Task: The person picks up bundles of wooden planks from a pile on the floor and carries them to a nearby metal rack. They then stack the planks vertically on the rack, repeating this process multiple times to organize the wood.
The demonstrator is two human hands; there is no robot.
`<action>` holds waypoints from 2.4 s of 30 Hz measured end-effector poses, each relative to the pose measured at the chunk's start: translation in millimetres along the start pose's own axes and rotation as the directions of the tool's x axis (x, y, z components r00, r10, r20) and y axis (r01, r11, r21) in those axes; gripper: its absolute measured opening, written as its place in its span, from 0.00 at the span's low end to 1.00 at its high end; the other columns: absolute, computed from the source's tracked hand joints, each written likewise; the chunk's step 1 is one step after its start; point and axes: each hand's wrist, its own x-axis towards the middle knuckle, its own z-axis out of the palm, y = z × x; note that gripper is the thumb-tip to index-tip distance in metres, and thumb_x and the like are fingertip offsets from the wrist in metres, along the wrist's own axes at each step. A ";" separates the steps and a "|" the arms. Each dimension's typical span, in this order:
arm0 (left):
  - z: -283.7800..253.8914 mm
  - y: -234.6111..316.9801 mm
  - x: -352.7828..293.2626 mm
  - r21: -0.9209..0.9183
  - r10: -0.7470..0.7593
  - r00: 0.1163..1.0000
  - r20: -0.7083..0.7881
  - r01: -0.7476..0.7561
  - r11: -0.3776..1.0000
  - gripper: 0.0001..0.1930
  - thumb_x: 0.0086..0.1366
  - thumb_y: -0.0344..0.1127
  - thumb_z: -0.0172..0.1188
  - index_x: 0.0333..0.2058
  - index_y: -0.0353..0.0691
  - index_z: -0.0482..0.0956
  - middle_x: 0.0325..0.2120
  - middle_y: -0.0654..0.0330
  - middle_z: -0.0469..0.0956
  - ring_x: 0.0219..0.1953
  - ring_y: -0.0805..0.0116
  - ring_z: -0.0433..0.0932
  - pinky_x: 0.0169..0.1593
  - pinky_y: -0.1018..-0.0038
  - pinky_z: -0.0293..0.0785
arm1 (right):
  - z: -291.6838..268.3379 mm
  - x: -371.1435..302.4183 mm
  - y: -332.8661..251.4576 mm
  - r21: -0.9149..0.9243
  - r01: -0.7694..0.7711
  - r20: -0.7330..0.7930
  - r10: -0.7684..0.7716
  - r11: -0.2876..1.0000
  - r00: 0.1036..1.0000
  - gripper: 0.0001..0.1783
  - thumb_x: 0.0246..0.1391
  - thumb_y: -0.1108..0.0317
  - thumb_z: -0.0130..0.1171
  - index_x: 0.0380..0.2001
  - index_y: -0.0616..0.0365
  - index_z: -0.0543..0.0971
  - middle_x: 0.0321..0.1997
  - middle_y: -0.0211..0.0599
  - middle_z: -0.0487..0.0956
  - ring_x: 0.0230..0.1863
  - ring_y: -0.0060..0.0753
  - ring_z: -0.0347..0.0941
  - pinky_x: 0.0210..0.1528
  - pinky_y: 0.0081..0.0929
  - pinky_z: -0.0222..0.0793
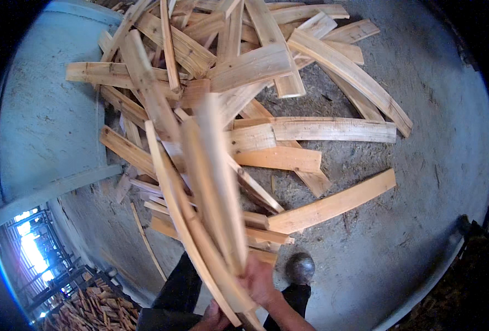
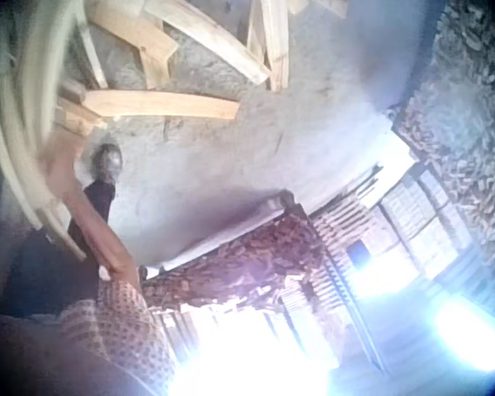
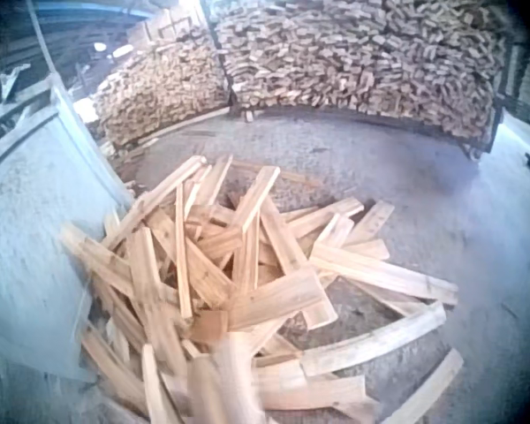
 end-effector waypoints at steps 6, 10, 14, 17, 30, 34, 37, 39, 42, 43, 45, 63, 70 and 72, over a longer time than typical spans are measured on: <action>-50.6 -32.1 64.9 0.152 0.124 0.984 0.128 -0.143 0.978 0.24 0.62 0.50 0.46 0.52 0.43 0.60 0.47 0.58 0.67 0.49 0.64 0.68 0.53 0.66 0.65 | 18.7 38.8 -15.1 -0.352 0.479 0.407 -0.330 0.804 0.852 0.24 0.38 0.52 0.59 0.30 0.59 0.66 0.22 0.43 0.73 0.23 0.48 0.71 0.24 0.39 0.67; -34.1 -2.1 100.3 -0.544 0.053 0.997 0.049 -0.018 0.839 0.21 0.60 0.50 0.50 0.47 0.45 0.66 0.44 0.63 0.71 0.47 0.65 0.70 0.52 0.62 0.66 | 12.9 64.9 -15.7 -0.418 0.185 0.429 0.013 0.889 0.903 0.25 0.40 0.49 0.55 0.34 0.59 0.67 0.30 0.49 0.74 0.29 0.48 0.73 0.29 0.37 0.68; -94.7 -20.9 123.3 0.438 0.078 0.996 0.050 -0.092 0.894 0.24 0.60 0.55 0.47 0.49 0.46 0.66 0.45 0.61 0.71 0.46 0.64 0.70 0.49 0.59 0.67 | -7.4 69.5 -23.7 -0.554 0.436 0.212 -0.387 0.709 0.897 0.30 0.43 0.48 0.54 0.42 0.62 0.68 0.33 0.52 0.75 0.34 0.48 0.73 0.35 0.37 0.69; -132.3 -11.1 129.6 -0.418 0.067 0.995 -0.077 -0.093 0.904 0.29 0.61 0.58 0.43 0.52 0.41 0.63 0.46 0.59 0.69 0.47 0.61 0.69 0.49 0.63 0.68 | -15.2 105.1 -39.4 -0.588 0.434 0.070 -0.492 0.682 0.868 0.33 0.47 0.45 0.49 0.47 0.62 0.67 0.34 0.48 0.75 0.37 0.51 0.72 0.39 0.38 0.69; -21.3 -52.2 115.9 -0.543 0.246 0.969 0.034 -0.189 0.818 0.31 0.62 0.59 0.37 0.59 0.50 0.51 0.58 0.63 0.55 0.58 0.66 0.57 0.59 0.69 0.54 | 87.7 23.9 -5.1 -0.709 0.439 0.467 -0.099 0.552 0.879 0.38 0.39 0.52 0.58 0.57 0.43 0.61 0.61 0.53 0.54 0.63 0.56 0.47 0.58 0.64 0.39; -48.7 -42.3 105.6 -0.492 0.150 0.985 0.079 -0.093 0.866 0.30 0.63 0.59 0.36 0.59 0.52 0.50 0.58 0.63 0.55 0.58 0.67 0.57 0.59 0.70 0.54 | 90.3 18.6 48.4 -0.644 0.368 0.298 -0.223 0.670 0.928 0.34 0.34 0.60 0.61 0.51 0.47 0.68 0.60 0.48 0.56 0.62 0.50 0.50 0.60 0.54 0.46; -111.0 -38.4 136.7 -0.591 0.120 0.986 -0.119 -0.168 0.789 0.43 0.51 0.73 0.37 0.60 0.51 0.51 0.59 0.58 0.53 0.59 0.58 0.53 0.61 0.56 0.46 | 54.1 54.2 50.6 -0.217 0.422 0.285 -0.356 0.880 0.890 0.35 0.36 0.62 0.62 0.52 0.54 0.67 0.59 0.52 0.58 0.59 0.51 0.55 0.58 0.44 0.54; -134.8 -30.8 153.2 -0.653 0.096 0.966 -0.239 -0.233 0.720 0.48 0.46 0.78 0.37 0.59 0.49 0.54 0.58 0.55 0.55 0.59 0.54 0.54 0.61 0.49 0.41 | 37.1 91.2 43.5 -0.433 0.428 -0.033 -0.488 0.794 0.872 0.35 0.39 0.63 0.61 0.52 0.62 0.63 0.52 0.56 0.64 0.53 0.54 0.62 0.55 0.38 0.59; -141.0 -22.0 166.2 -0.829 0.241 0.967 -0.089 -0.206 0.520 0.46 0.49 0.76 0.34 0.59 0.49 0.55 0.58 0.54 0.56 0.60 0.53 0.53 0.61 0.50 0.42 | 34.5 146.2 28.6 -0.230 0.295 -0.061 -0.316 0.927 0.947 0.38 0.40 0.60 0.63 0.53 0.68 0.61 0.48 0.54 0.69 0.51 0.47 0.66 0.54 0.37 0.60; -139.8 -20.1 170.5 -0.803 0.219 0.969 -0.116 -0.221 0.554 0.45 0.49 0.76 0.34 0.59 0.48 0.55 0.58 0.55 0.56 0.60 0.54 0.53 0.61 0.50 0.43 | 38.6 166.7 37.5 -0.023 0.183 0.016 -0.183 0.983 0.983 0.39 0.39 0.60 0.64 0.52 0.69 0.61 0.49 0.55 0.69 0.52 0.47 0.65 0.55 0.37 0.59; -131.7 -14.4 176.0 -0.750 0.172 0.968 -0.180 -0.249 0.613 0.44 0.51 0.74 0.36 0.59 0.48 0.55 0.58 0.57 0.55 0.60 0.55 0.52 0.61 0.50 0.45 | 43.7 184.2 36.0 0.246 -0.022 0.209 -0.030 0.969 0.978 0.41 0.37 0.58 0.65 0.52 0.69 0.61 0.50 0.56 0.69 0.52 0.45 0.65 0.56 0.36 0.58; -85.4 16.1 124.4 -0.389 0.408 0.905 -0.118 -0.420 0.820 0.44 0.53 0.73 0.34 0.60 0.48 0.48 0.59 0.60 0.54 0.59 0.60 0.56 0.60 0.60 0.53 | 29.2 141.9 52.2 0.197 -0.094 0.564 -0.035 0.976 0.825 0.54 0.31 0.50 0.68 0.59 0.58 0.53 0.55 0.52 0.64 0.58 0.46 0.58 0.60 0.37 0.51; -102.4 11.0 170.3 -0.504 0.514 0.853 -0.089 -0.484 0.716 0.45 0.51 0.74 0.38 0.59 0.48 0.51 0.57 0.60 0.57 0.56 0.58 0.60 0.58 0.60 0.58 | 48.9 114.8 89.2 -0.112 0.139 0.444 -0.076 0.984 0.893 0.56 0.26 0.44 0.67 0.58 0.59 0.55 0.59 0.53 0.56 0.61 0.52 0.51 0.62 0.40 0.47; -103.9 14.7 174.5 -0.553 0.507 0.859 -0.070 -0.456 0.697 0.44 0.51 0.74 0.37 0.59 0.48 0.52 0.56 0.60 0.58 0.55 0.58 0.60 0.57 0.61 0.58 | 46.8 124.9 81.5 -0.142 0.081 0.478 -0.003 0.987 0.878 0.57 0.24 0.43 0.67 0.58 0.59 0.56 0.59 0.53 0.55 0.61 0.53 0.51 0.62 0.40 0.47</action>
